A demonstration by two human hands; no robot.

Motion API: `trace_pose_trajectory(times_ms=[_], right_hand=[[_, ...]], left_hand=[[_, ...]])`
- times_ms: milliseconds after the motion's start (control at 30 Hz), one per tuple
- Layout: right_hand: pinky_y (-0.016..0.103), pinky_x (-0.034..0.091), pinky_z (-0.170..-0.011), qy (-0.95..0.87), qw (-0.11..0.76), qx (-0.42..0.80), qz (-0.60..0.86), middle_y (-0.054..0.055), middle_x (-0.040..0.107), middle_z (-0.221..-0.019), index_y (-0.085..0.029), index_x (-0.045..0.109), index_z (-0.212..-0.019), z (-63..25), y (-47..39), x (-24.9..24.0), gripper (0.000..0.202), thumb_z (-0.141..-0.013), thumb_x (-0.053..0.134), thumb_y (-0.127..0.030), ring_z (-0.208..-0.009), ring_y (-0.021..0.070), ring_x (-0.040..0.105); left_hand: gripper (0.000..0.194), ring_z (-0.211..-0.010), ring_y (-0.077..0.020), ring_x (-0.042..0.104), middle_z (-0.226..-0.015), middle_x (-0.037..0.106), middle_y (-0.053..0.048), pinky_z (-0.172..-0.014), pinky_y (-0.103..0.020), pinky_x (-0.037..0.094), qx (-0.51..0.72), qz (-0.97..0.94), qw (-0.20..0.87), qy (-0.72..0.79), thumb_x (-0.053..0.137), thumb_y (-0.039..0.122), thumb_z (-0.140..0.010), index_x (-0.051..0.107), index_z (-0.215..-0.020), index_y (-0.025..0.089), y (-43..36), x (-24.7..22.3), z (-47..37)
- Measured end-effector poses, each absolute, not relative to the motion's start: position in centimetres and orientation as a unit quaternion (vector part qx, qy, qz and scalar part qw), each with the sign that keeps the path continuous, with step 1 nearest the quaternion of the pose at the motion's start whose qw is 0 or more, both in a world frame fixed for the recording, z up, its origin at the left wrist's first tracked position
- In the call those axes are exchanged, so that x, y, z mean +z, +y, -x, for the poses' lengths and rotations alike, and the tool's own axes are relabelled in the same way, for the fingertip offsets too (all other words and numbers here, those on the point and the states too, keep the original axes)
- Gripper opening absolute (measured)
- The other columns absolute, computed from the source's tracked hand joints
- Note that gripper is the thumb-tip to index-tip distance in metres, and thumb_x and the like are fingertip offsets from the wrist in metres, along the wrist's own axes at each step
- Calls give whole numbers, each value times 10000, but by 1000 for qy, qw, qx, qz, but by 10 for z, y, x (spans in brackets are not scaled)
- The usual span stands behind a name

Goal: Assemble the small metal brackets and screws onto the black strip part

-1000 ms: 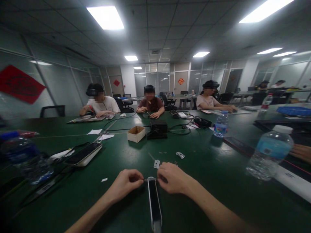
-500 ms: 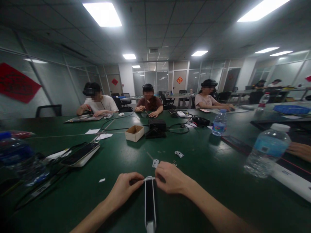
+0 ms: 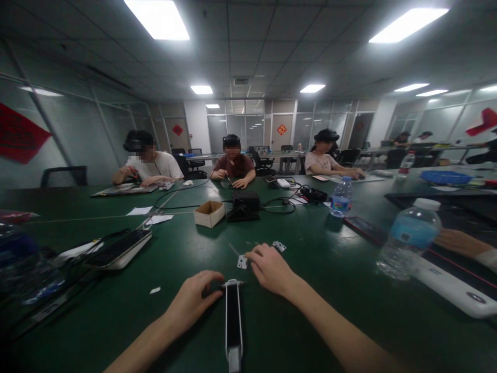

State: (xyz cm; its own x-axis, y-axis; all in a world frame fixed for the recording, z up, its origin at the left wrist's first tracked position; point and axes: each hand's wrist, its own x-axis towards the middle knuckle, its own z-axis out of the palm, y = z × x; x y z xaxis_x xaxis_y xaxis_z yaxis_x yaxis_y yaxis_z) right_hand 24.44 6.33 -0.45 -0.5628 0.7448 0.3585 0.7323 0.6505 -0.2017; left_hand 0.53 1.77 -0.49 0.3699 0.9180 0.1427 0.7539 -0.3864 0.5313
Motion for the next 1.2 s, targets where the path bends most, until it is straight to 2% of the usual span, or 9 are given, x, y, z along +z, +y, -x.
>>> trace_pose_trajectory(times_ms=[133,300,533,600,667,767,967,1100,1200], right_hand=[[362,433,-825,-893,180,27,412,94,607,-1039,-181,610,-1132,-243,68,-12,264,-914,472,-122,-956,212,530],[348,450,-815,-883,203,42,422,91,618,-1026,-155,628,-1045,-239,68,-14,195,-918,486,-111,-933,204,550],[318,439,-774,-901,265,-3,344,94,605,-1001,-169,600,-1036,-231,51,-2,205,-914,459,-83,-883,191,548],[308,428,-762,-921,262,-21,287,96,607,-985,-170,597,-1030,-226,44,0,219,-923,427,-83,-871,185,547],[298,422,-753,-933,266,-33,242,98,608,-964,-161,597,-1015,-222,39,-1,234,-928,397,-78,-859,177,550],[288,420,-756,-937,276,-44,211,91,610,-952,-165,595,-1010,-218,35,-4,245,-934,377,-80,-861,167,555],[302,411,-722,-921,310,-50,231,83,631,-922,-153,585,-1025,-227,44,1,162,-921,462,-143,-822,175,556],[293,405,-670,-915,226,19,334,48,608,-780,-142,594,-849,-239,48,11,90,-843,505,-136,-695,157,525],[293,412,-687,-912,142,78,377,38,602,-795,-153,603,-861,-243,46,16,110,-848,495,-169,-704,153,528]], left_hand=[[303,-1006,-247,579,-1150,645,-55,-883,-374,443,217,-832,137,492,586,245,-794,624,-1094,238,16,1,-1],[275,-1127,-286,526,-1160,656,-60,-953,-465,387,251,-844,46,472,518,237,-839,629,-1091,227,12,8,0],[390,-1297,-320,395,-1397,495,-76,-1053,-527,318,297,-819,61,487,562,337,-859,563,-1240,253,13,3,-1],[421,-1281,-301,422,-1377,512,-82,-1077,-498,312,300,-828,90,465,585,351,-853,544,-1259,246,12,4,-1],[359,-1186,-274,512,-1246,610,-81,-1072,-465,327,287,-847,113,433,601,337,-847,585,-1191,235,12,6,0],[271,-1047,-247,581,-1067,672,-64,-984,-405,411,273,-861,123,412,644,343,-826,633,-1070,227,12,8,2],[231,-1001,-236,585,-1043,663,-43,-891,-374,449,264,-872,63,408,648,333,-817,636,-1024,230,18,12,15],[203,-968,-243,588,-1032,657,-47,-877,-389,434,208,-877,35,431,614,344,-828,644,-989,225,22,17,24],[195,-948,-231,589,-1022,653,-39,-881,-379,418,184,-879,40,438,604,346,-830,642,-979,226,23,17,27]])
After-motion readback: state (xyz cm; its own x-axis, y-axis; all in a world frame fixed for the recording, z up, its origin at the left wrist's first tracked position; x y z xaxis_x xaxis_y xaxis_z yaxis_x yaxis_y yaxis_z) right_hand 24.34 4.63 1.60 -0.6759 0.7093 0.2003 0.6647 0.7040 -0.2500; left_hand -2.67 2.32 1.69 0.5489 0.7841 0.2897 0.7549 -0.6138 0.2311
